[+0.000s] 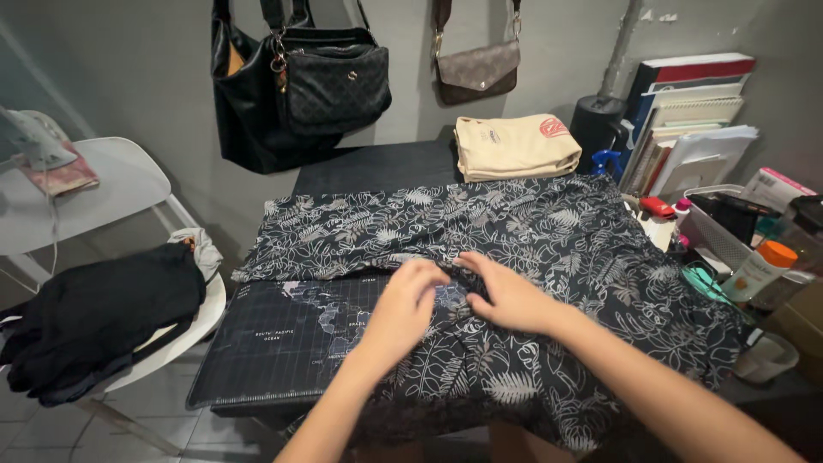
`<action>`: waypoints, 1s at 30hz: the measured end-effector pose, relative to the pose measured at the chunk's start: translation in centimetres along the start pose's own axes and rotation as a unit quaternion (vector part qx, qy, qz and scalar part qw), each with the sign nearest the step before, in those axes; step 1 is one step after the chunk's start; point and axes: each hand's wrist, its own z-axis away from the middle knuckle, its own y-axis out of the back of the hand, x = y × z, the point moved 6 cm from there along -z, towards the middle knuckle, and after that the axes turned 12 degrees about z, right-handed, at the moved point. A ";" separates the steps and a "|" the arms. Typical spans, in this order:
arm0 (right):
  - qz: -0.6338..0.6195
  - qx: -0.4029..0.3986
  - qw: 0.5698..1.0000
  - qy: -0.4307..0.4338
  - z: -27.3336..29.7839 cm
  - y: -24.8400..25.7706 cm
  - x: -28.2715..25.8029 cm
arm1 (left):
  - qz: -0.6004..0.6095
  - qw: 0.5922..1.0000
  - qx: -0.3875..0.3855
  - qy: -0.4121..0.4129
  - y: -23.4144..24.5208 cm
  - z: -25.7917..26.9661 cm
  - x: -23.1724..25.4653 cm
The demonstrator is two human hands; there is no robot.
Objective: The person folds a beige t-shirt on a cutting mat, then folds a dark floral-patterned shirt. The folded shirts are stacked on the table.
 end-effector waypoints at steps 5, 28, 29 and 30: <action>0.006 -0.088 0.996 -0.007 0.4 -1.1 1.6 | -0.150 0.986 -0.014 -0.075 -3.4 1.3 -4.0; 0.260 -0.107 0.954 -0.102 -8.9 -7.0 13.4 | -0.203 0.978 -0.023 -0.047 -12.4 1.6 -2.8; 0.262 -0.107 0.953 -0.104 -8.9 -6.9 13.3 | -0.197 0.978 -0.039 -0.059 -12.3 1.4 -2.5; 0.264 -0.108 0.953 -0.106 -8.7 -7.0 13.2 | -0.192 0.977 -0.055 -0.071 -11.9 1.3 -2.3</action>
